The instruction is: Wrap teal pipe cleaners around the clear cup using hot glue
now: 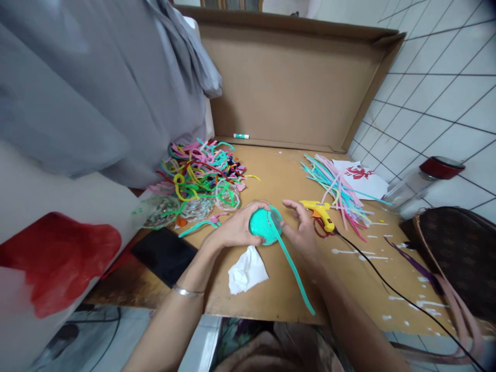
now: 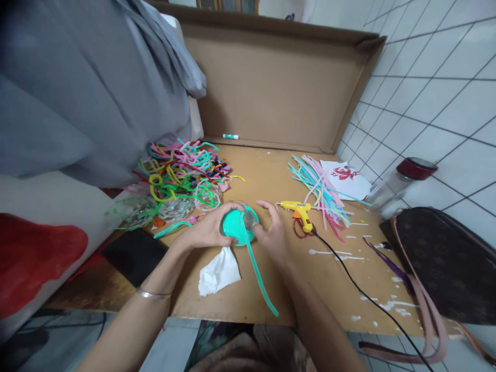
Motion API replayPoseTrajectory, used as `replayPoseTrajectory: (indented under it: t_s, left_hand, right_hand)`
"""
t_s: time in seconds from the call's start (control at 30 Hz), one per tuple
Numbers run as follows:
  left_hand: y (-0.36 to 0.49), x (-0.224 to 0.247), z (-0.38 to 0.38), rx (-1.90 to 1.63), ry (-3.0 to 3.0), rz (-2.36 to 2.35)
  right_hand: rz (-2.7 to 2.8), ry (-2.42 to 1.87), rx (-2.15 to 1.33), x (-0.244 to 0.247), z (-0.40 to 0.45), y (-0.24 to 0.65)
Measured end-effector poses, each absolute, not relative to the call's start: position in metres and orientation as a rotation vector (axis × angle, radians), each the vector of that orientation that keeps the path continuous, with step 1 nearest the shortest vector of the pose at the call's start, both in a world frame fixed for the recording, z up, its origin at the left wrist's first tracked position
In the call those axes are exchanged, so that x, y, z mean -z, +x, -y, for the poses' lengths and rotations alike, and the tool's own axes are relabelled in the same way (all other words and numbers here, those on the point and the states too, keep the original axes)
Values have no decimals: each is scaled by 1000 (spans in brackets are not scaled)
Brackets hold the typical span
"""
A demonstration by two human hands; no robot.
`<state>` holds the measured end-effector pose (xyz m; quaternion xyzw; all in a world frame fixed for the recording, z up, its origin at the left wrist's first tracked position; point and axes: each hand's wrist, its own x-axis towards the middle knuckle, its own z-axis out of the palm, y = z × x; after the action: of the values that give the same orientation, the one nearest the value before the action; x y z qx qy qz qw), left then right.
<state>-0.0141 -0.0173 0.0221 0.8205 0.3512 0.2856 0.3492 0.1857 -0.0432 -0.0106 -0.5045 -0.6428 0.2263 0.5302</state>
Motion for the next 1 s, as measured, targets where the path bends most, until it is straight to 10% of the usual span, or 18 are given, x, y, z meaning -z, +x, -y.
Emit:
replayPoseTrajectory:
  t_s: [0.6,1.0]
  left_hand:
    - [-14,-17,13,-790,2056,-1089]
    - [-15,-6,4,-874,1878,-1141]
  right_hand:
    - [1494,-2044,369,20,24,255]
    - [1500,-2403,264,15,13,259]
